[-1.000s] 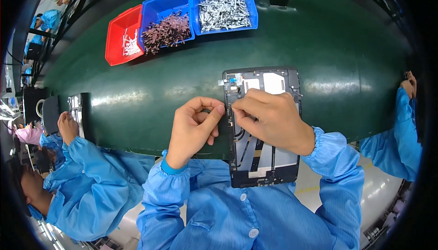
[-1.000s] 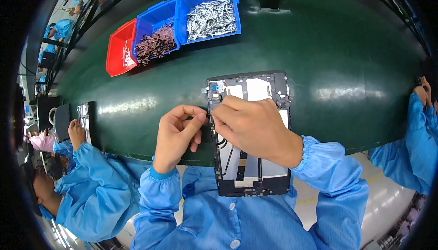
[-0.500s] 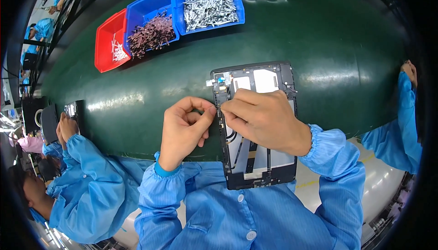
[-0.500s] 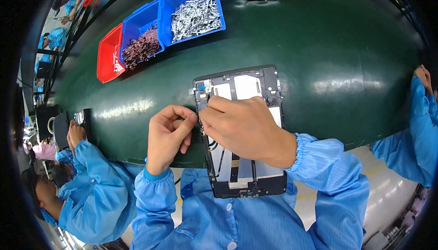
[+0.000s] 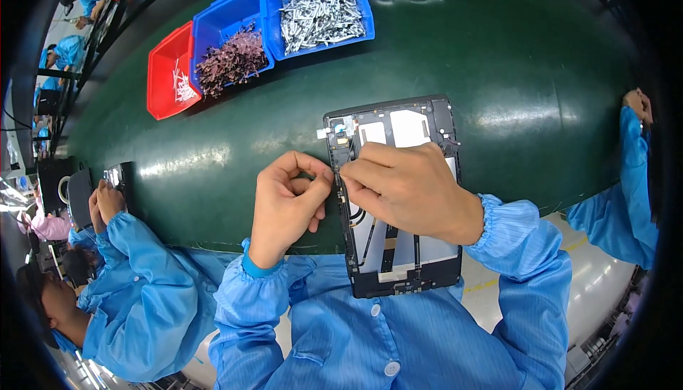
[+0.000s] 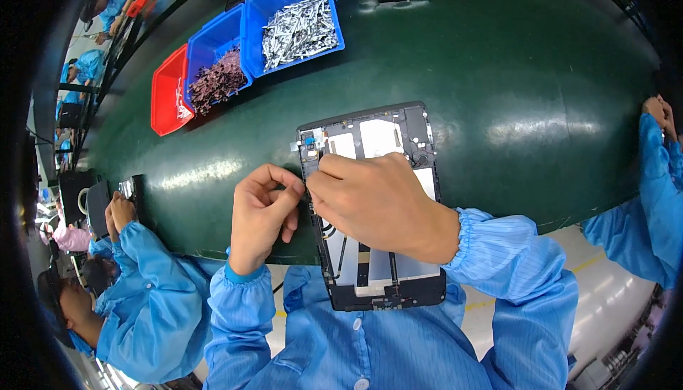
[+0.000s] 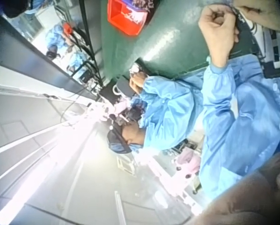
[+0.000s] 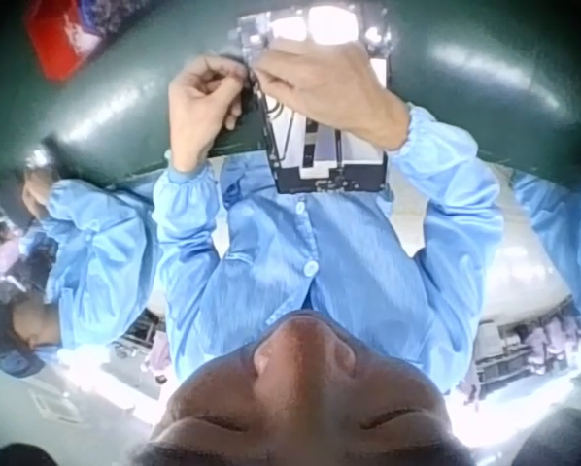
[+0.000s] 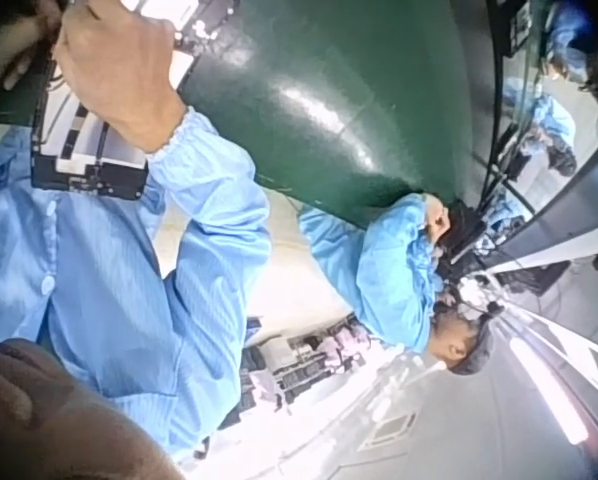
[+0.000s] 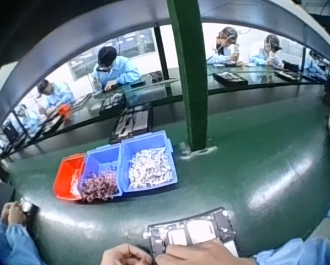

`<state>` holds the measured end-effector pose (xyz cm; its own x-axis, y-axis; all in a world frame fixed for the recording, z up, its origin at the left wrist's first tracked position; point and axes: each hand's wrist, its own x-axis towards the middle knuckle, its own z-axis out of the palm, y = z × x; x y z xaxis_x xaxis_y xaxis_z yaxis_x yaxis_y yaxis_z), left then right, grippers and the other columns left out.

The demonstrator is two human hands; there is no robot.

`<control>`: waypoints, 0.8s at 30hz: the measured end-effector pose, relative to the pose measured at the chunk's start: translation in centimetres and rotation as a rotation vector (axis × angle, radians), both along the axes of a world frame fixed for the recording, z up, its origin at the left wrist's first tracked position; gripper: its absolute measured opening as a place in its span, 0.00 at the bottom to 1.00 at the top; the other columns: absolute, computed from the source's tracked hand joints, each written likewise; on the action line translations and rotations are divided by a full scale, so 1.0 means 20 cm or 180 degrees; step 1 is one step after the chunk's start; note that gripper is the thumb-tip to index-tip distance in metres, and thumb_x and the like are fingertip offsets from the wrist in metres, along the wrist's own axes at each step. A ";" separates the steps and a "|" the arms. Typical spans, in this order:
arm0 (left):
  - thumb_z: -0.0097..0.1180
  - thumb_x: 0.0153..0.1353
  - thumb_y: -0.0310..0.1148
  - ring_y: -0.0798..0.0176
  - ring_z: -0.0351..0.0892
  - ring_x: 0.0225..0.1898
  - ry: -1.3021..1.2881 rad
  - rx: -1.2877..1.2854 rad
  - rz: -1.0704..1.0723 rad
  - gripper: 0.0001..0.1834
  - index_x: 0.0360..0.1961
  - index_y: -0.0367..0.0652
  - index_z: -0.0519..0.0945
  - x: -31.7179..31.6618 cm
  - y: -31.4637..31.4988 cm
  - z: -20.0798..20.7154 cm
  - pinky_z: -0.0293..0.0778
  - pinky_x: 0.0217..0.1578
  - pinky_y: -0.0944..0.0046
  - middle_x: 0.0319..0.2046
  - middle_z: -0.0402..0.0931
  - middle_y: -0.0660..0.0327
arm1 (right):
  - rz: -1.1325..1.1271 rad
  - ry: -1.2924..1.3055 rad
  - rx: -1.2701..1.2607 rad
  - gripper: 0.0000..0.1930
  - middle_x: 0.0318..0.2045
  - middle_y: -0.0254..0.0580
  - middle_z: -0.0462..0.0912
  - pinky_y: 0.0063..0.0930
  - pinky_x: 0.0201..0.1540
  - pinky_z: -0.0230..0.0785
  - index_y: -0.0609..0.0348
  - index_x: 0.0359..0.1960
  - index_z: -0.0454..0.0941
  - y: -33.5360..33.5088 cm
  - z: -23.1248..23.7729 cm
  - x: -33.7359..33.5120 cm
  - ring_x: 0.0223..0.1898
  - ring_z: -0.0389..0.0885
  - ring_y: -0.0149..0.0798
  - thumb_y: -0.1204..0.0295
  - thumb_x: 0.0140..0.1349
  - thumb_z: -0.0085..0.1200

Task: The person attaches adhesive strips and components from bins onto electronic tablet assemblies, pressing them down onto the tablet frames by hand.

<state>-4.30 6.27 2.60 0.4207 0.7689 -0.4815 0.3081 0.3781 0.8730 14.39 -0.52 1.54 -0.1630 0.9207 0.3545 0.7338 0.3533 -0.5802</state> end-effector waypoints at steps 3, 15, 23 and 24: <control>0.58 0.62 0.24 0.76 0.70 0.12 0.0010 0.0004 -0.0001 0.04 0.34 0.34 0.75 0.00 0.00 0.00 0.62 0.11 0.75 0.16 0.75 0.64 | 0.0003 0.0016 0.0020 0.06 0.23 0.32 0.75 0.28 0.18 0.69 0.55 0.30 0.81 0.00 0.00 0.00 0.19 0.77 0.35 0.73 0.51 0.64; 0.58 0.59 0.22 0.74 0.75 0.17 -0.0123 0.0078 -0.0051 0.05 0.35 0.34 0.75 -0.01 0.00 -0.03 0.67 0.13 0.74 0.24 0.77 0.62 | -0.0411 0.0392 -0.0136 0.04 0.23 0.38 0.77 0.29 0.21 0.70 0.59 0.27 0.78 -0.03 0.05 -0.02 0.20 0.80 0.37 0.77 0.50 0.61; 0.59 0.60 0.23 0.75 0.73 0.15 -0.0186 0.0226 -0.0150 0.08 0.37 0.38 0.73 0.02 0.03 -0.01 0.63 0.09 0.75 0.27 0.75 0.63 | -0.0554 0.0029 -0.0444 0.06 0.19 0.42 0.76 0.33 0.23 0.70 0.61 0.25 0.77 0.03 0.13 0.00 0.20 0.79 0.42 0.73 0.50 0.60; 0.60 0.59 0.23 0.75 0.73 0.14 -0.0245 0.0202 -0.0221 0.08 0.36 0.38 0.72 0.01 0.03 -0.03 0.62 0.09 0.74 0.27 0.75 0.63 | -0.0435 0.0135 -0.0651 0.06 0.18 0.43 0.77 0.33 0.22 0.69 0.61 0.24 0.77 0.05 0.15 0.03 0.19 0.79 0.42 0.72 0.49 0.60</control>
<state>-4.05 6.95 2.04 0.5079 0.7646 -0.3969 0.2627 0.3013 0.9166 14.98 0.53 4.54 -0.0209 0.9865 0.1623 0.7401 0.1244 -0.6609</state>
